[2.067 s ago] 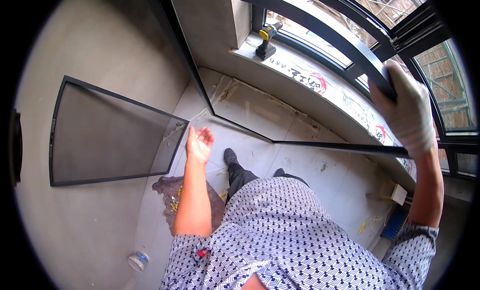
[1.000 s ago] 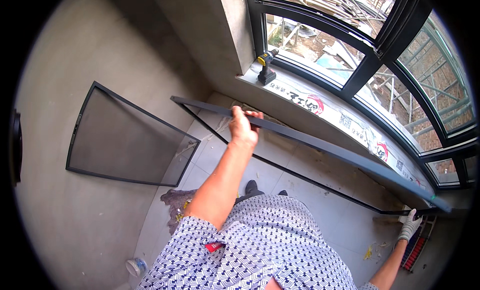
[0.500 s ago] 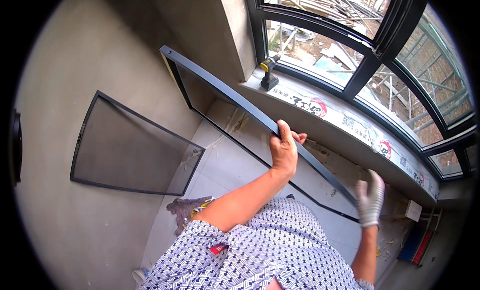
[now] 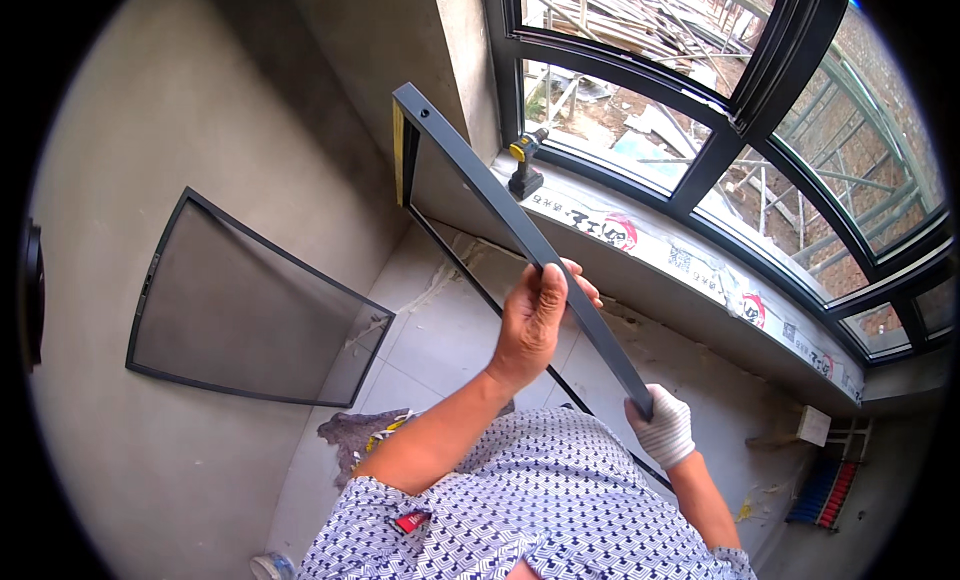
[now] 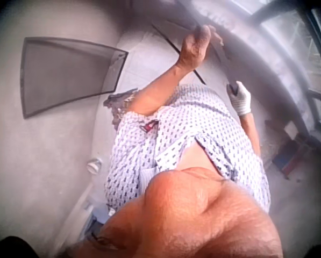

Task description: The person removes yellow protective film from the edges of a window screen frame. They peel the film off by hand, working along the perimeter of the frame to expose the grey surface underneath.

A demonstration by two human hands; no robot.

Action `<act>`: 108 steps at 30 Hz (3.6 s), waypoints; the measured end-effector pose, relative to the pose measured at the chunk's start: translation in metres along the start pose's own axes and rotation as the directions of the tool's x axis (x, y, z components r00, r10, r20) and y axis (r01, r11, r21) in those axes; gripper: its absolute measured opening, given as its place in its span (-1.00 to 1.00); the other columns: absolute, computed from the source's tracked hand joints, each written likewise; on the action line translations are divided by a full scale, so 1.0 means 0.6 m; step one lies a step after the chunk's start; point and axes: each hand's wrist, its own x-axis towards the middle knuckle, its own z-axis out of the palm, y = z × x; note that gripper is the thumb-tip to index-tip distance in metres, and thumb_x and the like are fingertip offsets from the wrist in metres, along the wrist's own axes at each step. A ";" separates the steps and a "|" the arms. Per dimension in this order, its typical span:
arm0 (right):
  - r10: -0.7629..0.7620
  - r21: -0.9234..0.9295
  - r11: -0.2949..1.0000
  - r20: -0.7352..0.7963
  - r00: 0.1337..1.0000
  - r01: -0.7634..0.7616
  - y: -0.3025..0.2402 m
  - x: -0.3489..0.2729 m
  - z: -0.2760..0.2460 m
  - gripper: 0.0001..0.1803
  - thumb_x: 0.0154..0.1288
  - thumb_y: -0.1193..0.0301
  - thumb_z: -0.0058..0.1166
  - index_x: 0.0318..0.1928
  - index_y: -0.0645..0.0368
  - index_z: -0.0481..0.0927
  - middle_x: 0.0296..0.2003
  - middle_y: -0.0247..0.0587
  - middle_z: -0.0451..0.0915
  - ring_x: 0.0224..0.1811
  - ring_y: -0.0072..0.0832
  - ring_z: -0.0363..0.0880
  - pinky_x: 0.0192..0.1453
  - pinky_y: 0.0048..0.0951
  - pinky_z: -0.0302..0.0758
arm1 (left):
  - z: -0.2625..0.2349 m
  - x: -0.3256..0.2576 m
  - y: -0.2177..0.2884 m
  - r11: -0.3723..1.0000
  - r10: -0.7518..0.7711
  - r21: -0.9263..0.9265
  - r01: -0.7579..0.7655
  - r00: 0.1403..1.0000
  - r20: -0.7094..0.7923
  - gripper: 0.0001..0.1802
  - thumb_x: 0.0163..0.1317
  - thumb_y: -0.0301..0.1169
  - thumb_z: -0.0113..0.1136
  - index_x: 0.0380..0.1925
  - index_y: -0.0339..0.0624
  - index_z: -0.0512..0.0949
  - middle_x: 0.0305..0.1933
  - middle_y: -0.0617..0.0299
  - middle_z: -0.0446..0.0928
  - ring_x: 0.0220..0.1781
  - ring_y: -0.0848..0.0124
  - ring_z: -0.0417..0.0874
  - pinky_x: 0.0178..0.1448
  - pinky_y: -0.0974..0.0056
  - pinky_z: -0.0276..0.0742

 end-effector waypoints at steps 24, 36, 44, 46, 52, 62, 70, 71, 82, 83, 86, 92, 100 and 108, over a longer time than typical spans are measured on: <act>-0.065 -0.036 0.997 0.010 0.998 0.065 -0.050 -0.040 -0.087 -0.92 0.28 0.53 0.26 -0.23 0.20 0.64 -0.53 -0.21 0.53 -0.52 -0.48 0.42 -0.34 -0.44 0.52 | -0.079 -0.021 0.198 0.318 0.564 0.868 -0.382 0.812 0.150 -0.50 0.47 -0.17 0.28 0.23 -0.30 0.54 0.23 -0.03 0.56 0.28 0.17 0.56 0.39 0.15 0.43; -0.102 -0.043 0.993 0.095 0.990 0.107 -0.002 -0.063 -0.083 -0.79 0.22 0.50 0.32 -0.12 0.20 0.68 -0.41 -0.11 0.67 -0.42 -0.31 0.65 -0.21 -0.39 0.63 | -0.083 -0.031 0.194 0.756 0.168 0.602 -0.257 0.965 0.200 -0.42 0.37 0.03 0.36 0.06 -0.31 0.64 -0.05 0.19 0.62 -0.05 0.48 0.56 0.10 0.37 0.47; -0.086 0.008 0.996 0.116 0.990 0.086 0.003 -0.069 -0.080 -0.77 0.22 0.51 0.32 -0.10 0.20 0.68 -0.42 -0.14 0.67 -0.44 -0.37 0.60 -0.20 -0.42 0.62 | -0.074 -0.036 0.189 0.747 0.216 0.608 -0.269 0.963 0.160 -0.48 0.22 0.00 0.52 -0.10 -0.24 0.69 -0.19 0.16 0.66 -0.16 0.36 0.69 -0.06 0.31 0.57; -0.074 0.025 0.997 0.122 0.990 0.071 0.005 -0.070 -0.077 -0.77 0.21 0.53 0.32 -0.09 0.20 0.68 -0.42 -0.14 0.67 -0.44 -0.39 0.60 -0.20 -0.43 0.62 | -0.075 -0.037 0.190 0.749 0.208 0.609 -0.262 0.965 0.159 -0.47 0.21 0.01 0.53 -0.12 -0.24 0.69 -0.21 0.17 0.66 -0.17 0.36 0.69 -0.07 0.31 0.57; -0.077 0.024 0.997 0.125 0.989 0.074 0.006 -0.072 -0.071 -0.75 0.21 0.53 0.32 -0.08 0.20 0.68 -0.42 -0.15 0.66 -0.44 -0.42 0.59 -0.21 -0.43 0.62 | -0.074 -0.042 0.193 0.753 0.190 0.611 -0.242 0.970 0.151 -0.45 0.19 0.05 0.53 -0.15 -0.25 0.69 -0.21 0.17 0.66 -0.18 0.36 0.69 -0.08 0.32 0.57; -0.082 0.012 0.997 0.140 0.987 0.081 0.008 -0.077 -0.074 -0.66 0.12 0.57 0.35 -0.04 0.14 0.69 -0.30 -0.07 0.74 -0.32 -0.23 0.76 -0.17 -0.38 0.66 | -0.072 -0.047 0.193 0.810 0.132 0.552 -0.198 0.979 0.157 -0.47 0.20 0.01 0.54 -0.14 -0.24 0.68 -0.22 0.20 0.65 -0.16 0.40 0.65 -0.02 0.33 0.55; -0.072 0.033 0.997 0.140 0.988 0.068 0.018 -0.083 -0.068 -0.64 0.11 0.57 0.35 -0.04 0.12 0.69 -0.30 -0.06 0.74 -0.31 -0.20 0.77 -0.16 -0.37 0.67 | -0.075 -0.052 0.190 0.802 0.114 0.573 -0.170 0.984 0.134 -0.53 0.22 -0.05 0.51 -0.12 -0.22 0.68 -0.20 0.22 0.63 -0.08 0.35 0.62 0.10 0.25 0.53; -0.074 0.036 0.997 0.140 0.987 0.070 0.019 -0.084 -0.067 -0.65 0.11 0.57 0.35 -0.04 0.12 0.69 -0.30 -0.07 0.74 -0.31 -0.20 0.77 -0.16 -0.37 0.67 | -0.075 -0.052 0.190 0.795 0.119 0.580 -0.177 0.984 0.136 -0.55 0.22 -0.08 0.50 -0.13 -0.22 0.67 -0.20 0.22 0.63 -0.08 0.35 0.62 0.10 0.25 0.53; -0.074 0.037 0.997 0.141 0.987 0.070 0.020 -0.087 -0.056 -0.67 0.15 0.57 0.35 -0.04 0.12 0.70 -0.31 -0.08 0.74 -0.33 -0.21 0.75 -0.17 -0.38 0.65 | -0.079 -0.055 0.176 0.797 0.106 0.587 -0.145 0.989 0.101 -0.72 0.17 -0.32 0.28 -0.16 -0.23 0.67 -0.19 0.20 0.61 -0.09 0.36 0.62 0.19 0.22 0.51; -0.074 0.041 0.997 0.141 0.987 0.069 0.020 -0.087 -0.057 -0.68 0.15 0.57 0.34 -0.05 0.12 0.70 -0.31 -0.08 0.74 -0.33 -0.21 0.75 -0.17 -0.38 0.65 | -0.082 -0.054 0.173 0.772 0.125 0.612 -0.173 0.985 0.121 -0.70 0.18 -0.33 0.27 -0.14 -0.24 0.67 -0.19 0.21 0.61 -0.08 0.36 0.62 0.26 0.20 0.47; -0.061 0.043 0.998 0.140 0.988 0.055 0.022 -0.088 -0.057 -0.68 0.15 0.58 0.34 -0.05 0.13 0.70 -0.31 -0.08 0.73 -0.33 -0.22 0.75 -0.17 -0.38 0.65 | -0.086 -0.055 0.162 0.780 0.147 0.599 -0.184 0.983 0.111 -0.65 0.20 -0.35 0.29 -0.04 -0.29 0.63 -0.15 0.19 0.62 -0.03 0.34 0.63 0.43 0.14 0.34; -0.039 0.050 0.998 0.121 0.992 0.033 0.027 -0.086 -0.047 -0.69 0.16 0.57 0.34 -0.05 0.15 0.69 -0.30 -0.08 0.73 -0.32 -0.23 0.75 -0.15 -0.37 0.65 | -0.073 -0.071 0.141 0.651 0.479 0.653 -0.388 0.877 0.043 -0.51 0.16 -0.41 0.46 0.06 -0.29 0.51 0.16 -0.02 0.43 0.19 0.23 0.50 0.39 0.13 0.35; -0.023 0.037 0.999 0.087 0.996 0.019 0.037 -0.085 -0.030 -0.67 0.15 0.57 0.35 -0.03 0.14 0.69 -0.27 -0.08 0.74 -0.29 -0.21 0.75 -0.13 -0.36 0.66 | -0.047 -0.106 0.152 0.630 0.380 0.739 -0.240 0.925 -0.024 -0.89 0.41 -0.50 0.25 -0.19 -0.32 0.53 -0.21 0.20 0.55 -0.25 0.53 0.47 -0.09 0.40 0.44; -0.120 0.033 0.992 0.077 0.990 0.118 0.042 -0.085 -0.026 -0.66 0.13 0.57 0.36 -0.04 0.17 0.67 -0.29 -0.04 0.72 -0.32 -0.18 0.74 -0.17 -0.35 0.65 | -0.042 -0.113 0.151 0.776 0.206 0.626 -0.075 0.969 -0.139 -0.84 0.44 -0.45 0.29 -0.18 -0.36 0.57 -0.31 0.31 0.61 -0.33 0.66 0.50 -0.22 0.51 0.41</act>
